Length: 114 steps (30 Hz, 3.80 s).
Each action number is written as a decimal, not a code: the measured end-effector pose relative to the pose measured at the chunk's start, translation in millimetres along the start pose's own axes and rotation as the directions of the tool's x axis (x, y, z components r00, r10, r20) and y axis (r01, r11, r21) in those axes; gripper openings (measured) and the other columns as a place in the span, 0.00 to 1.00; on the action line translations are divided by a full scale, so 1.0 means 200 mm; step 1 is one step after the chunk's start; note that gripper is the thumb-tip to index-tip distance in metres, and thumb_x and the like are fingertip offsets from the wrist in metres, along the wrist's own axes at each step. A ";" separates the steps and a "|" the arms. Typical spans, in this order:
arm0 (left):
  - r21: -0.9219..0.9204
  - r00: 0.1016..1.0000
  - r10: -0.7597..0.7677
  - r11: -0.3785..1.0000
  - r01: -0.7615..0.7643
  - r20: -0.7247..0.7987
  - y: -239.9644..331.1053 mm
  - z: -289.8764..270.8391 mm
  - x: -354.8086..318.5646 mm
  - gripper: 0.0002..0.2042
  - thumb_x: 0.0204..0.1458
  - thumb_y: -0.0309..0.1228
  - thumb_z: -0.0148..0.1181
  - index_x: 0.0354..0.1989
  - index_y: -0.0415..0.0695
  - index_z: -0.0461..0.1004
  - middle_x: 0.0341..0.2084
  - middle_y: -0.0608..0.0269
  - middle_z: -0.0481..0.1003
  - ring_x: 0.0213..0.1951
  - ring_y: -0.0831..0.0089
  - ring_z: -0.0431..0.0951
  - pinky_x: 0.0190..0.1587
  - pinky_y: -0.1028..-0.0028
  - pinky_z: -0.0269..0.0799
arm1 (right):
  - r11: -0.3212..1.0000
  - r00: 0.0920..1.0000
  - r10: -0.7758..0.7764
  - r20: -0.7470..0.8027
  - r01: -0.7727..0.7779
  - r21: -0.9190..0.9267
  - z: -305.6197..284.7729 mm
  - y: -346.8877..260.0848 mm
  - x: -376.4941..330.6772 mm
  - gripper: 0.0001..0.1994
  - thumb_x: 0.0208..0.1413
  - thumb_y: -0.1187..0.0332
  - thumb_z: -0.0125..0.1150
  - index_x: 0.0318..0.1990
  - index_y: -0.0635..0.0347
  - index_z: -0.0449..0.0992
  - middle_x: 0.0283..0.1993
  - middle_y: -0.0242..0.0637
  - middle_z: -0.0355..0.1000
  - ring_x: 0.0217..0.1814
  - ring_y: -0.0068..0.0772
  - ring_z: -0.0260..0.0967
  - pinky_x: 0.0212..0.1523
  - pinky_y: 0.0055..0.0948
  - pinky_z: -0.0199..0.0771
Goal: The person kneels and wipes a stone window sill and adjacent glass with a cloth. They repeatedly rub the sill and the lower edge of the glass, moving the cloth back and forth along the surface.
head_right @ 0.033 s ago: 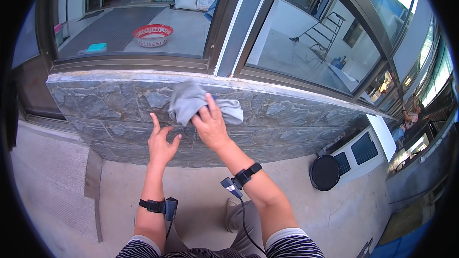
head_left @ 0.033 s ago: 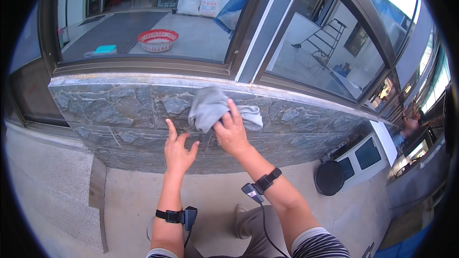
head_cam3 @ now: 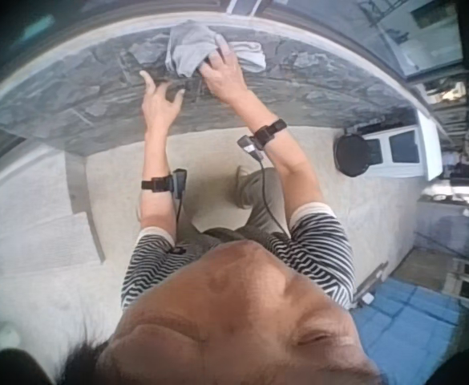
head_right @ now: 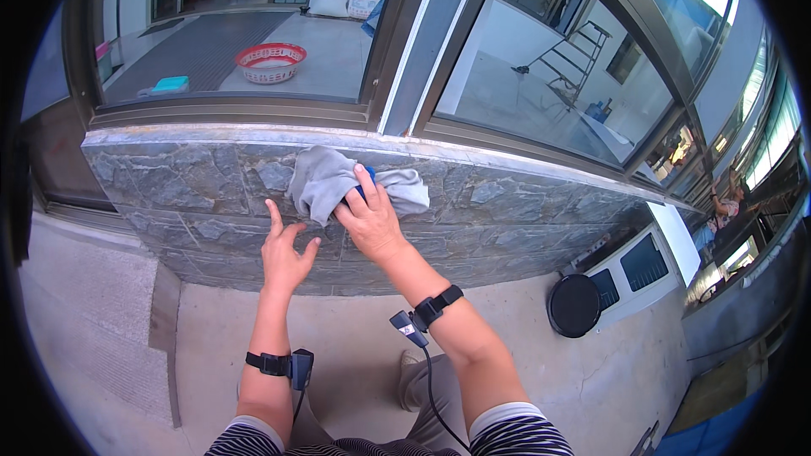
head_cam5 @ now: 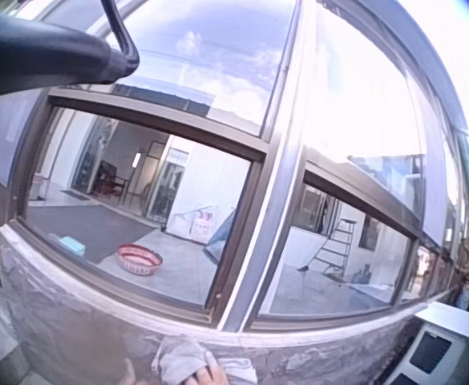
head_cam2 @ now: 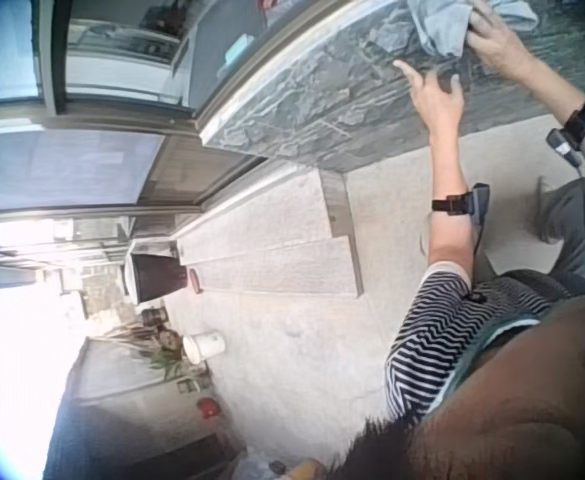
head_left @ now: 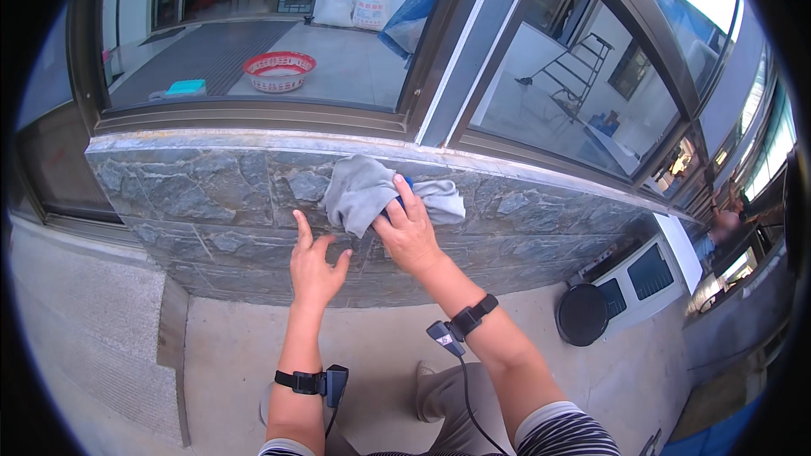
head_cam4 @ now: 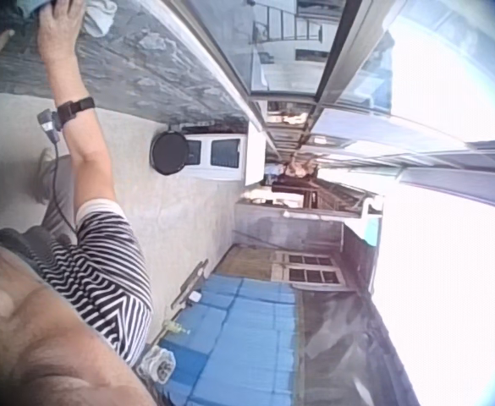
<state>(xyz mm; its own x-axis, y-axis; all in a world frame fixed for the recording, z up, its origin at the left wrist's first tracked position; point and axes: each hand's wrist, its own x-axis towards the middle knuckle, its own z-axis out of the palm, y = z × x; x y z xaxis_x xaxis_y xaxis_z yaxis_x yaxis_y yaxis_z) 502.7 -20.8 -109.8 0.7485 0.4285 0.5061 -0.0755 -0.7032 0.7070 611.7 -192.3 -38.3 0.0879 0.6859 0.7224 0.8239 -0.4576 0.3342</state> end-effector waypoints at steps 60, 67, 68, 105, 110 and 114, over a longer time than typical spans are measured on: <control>-0.092 0.986 0.054 0.995 -0.039 0.159 -0.11 -0.07 -0.04 0.18 0.49 0.34 0.71 0.48 0.41 0.81 0.76 0.42 0.39 0.46 0.47 0.80 0.49 0.57 0.76 | 0.934 0.847 0.265 -0.462 -0.344 -0.095 -0.64 0.93 0.93 0.21 0.51 0.75 0.61 0.54 0.69 0.71 0.56 0.66 0.66 0.61 0.70 0.60 0.64 0.54 0.61; -0.090 0.983 0.005 0.996 0.011 0.183 -0.07 -0.08 -0.04 0.18 0.49 0.33 0.71 0.48 0.41 0.80 0.76 0.44 0.37 0.50 0.47 0.79 0.51 0.57 0.76 | 0.995 0.971 0.040 -0.234 -0.060 -0.076 -0.30 0.45 0.27 0.21 0.46 0.79 0.59 0.52 0.66 0.75 0.59 0.64 0.65 0.65 0.73 0.58 0.68 0.59 0.58; -0.099 0.978 -0.019 0.994 0.040 0.210 -0.06 -0.09 -0.03 0.19 0.49 0.34 0.71 0.49 0.41 0.80 0.76 0.45 0.37 0.55 0.48 0.76 0.53 0.57 0.76 | 0.982 0.979 0.176 -0.102 -0.182 -0.048 -0.33 0.45 0.24 0.20 0.47 0.79 0.60 0.51 0.66 0.76 0.59 0.62 0.66 0.65 0.70 0.59 0.68 0.56 0.59; -0.038 0.978 0.021 0.999 -0.014 0.206 -0.10 -0.07 -0.04 0.18 0.49 0.34 0.71 0.48 0.41 0.81 0.76 0.43 0.36 0.43 0.47 0.82 0.47 0.57 0.77 | 0.914 0.943 0.069 -0.327 -0.191 -0.357 -0.79 0.88 1.21 0.32 0.50 0.45 0.68 0.49 0.69 0.76 0.57 0.65 0.68 0.66 0.70 0.56 0.68 0.53 0.59; -0.053 0.969 -0.011 0.998 0.025 0.245 -0.09 -0.09 -0.04 0.18 0.49 0.33 0.71 0.48 0.41 0.81 0.77 0.45 0.36 0.51 0.48 0.79 0.50 0.58 0.77 | 0.965 0.981 0.082 -0.173 -0.122 -0.234 -0.43 0.61 0.56 0.32 0.43 0.69 0.71 0.60 0.58 0.73 0.66 0.63 0.62 0.72 0.75 0.53 0.66 0.53 0.68; -0.073 0.964 -0.030 0.996 0.051 0.265 -0.07 -0.11 -0.03 0.17 0.49 0.33 0.70 0.47 0.40 0.81 0.77 0.45 0.36 0.55 0.49 0.78 0.51 0.58 0.77 | 0.972 0.992 0.103 0.074 -0.085 -0.219 -0.38 0.42 0.28 0.25 0.43 0.76 0.68 0.53 0.60 0.77 0.61 0.57 0.67 0.66 0.70 0.61 0.64 0.51 0.68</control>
<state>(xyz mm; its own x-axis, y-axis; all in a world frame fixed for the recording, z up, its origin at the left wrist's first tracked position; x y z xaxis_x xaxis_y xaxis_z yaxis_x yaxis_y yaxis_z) 484.5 -0.4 -111.4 0.8985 0.2837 0.3351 -0.0845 -0.6372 0.7661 643.3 -234.9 76.9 0.2133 0.6748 0.7065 0.6710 -0.6268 0.3961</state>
